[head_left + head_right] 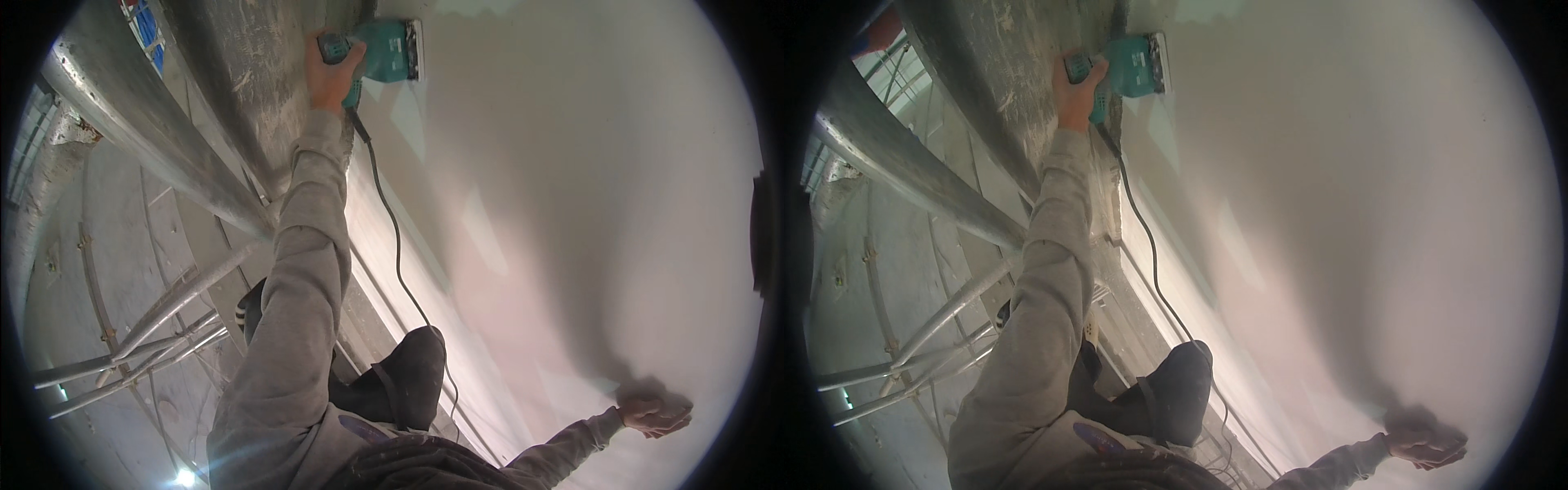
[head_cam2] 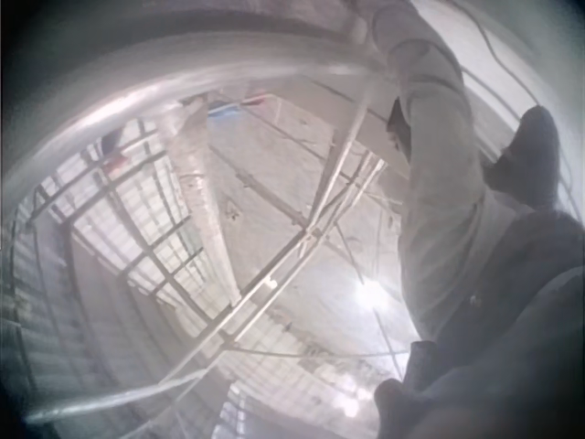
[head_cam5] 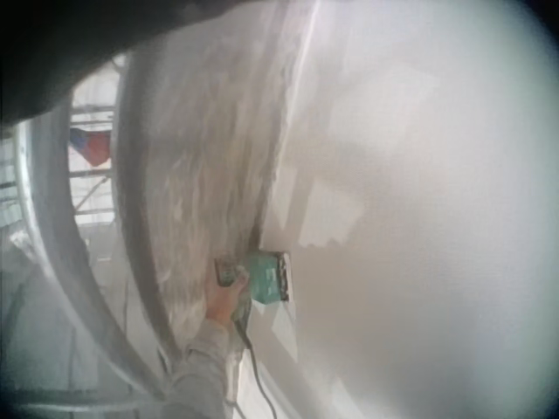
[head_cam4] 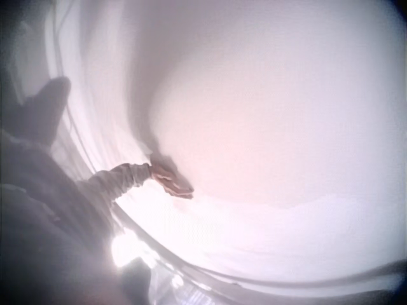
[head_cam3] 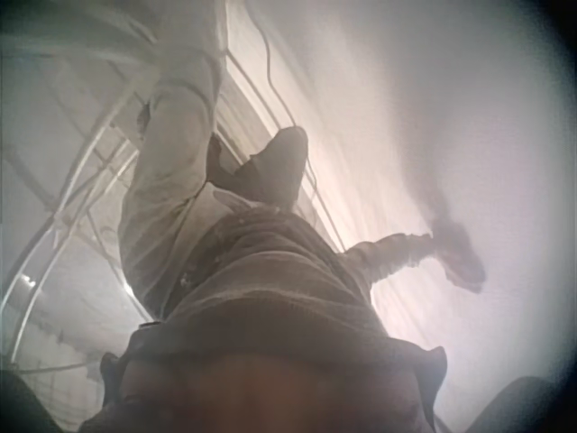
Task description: The person uses a handheld electric sander to smooth a white ceiling surface while standing on scaffolding. The person moves the sander across the ceiling in steady strokes, occasionally repositioning to reach adjacent areas.
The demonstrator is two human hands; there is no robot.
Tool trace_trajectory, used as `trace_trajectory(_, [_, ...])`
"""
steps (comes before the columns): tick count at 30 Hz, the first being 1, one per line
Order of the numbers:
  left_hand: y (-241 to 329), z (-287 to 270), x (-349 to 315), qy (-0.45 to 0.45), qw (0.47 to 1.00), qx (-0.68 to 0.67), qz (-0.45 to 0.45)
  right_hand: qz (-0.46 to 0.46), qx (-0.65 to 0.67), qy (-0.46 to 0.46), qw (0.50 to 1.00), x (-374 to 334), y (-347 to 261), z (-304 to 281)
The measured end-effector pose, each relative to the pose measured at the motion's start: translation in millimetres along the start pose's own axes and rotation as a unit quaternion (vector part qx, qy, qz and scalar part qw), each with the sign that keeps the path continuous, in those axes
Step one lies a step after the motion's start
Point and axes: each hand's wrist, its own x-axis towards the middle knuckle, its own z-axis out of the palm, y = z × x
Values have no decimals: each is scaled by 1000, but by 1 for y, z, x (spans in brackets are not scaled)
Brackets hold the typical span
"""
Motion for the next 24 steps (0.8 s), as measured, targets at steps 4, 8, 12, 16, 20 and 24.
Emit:
trace_trajectory(4, [-9,-7,-5,-12,995,84,59,12,2,-10,1000,-1,12,4])
trace_trajectory(8, [2,-1,0,-26,991,67,111,19,-22,-7,1000,-3,22,4])
trace_trajectory(12, [10,-5,2,-28,996,46,66,-53,-63,-2,997,0,33,1])
trace_trajectory(16, [-48,-20,-11,-21,996,73,48,17,-50,-11,999,-5,26,3])
trace_trajectory(20, [-70,-29,-36,-15,998,65,15,-38,-72,-6,997,-4,35,5])
trace_trajectory(24, [-55,-22,-27,-6,999,41,5,-38,-105,-11,994,-2,23,0])
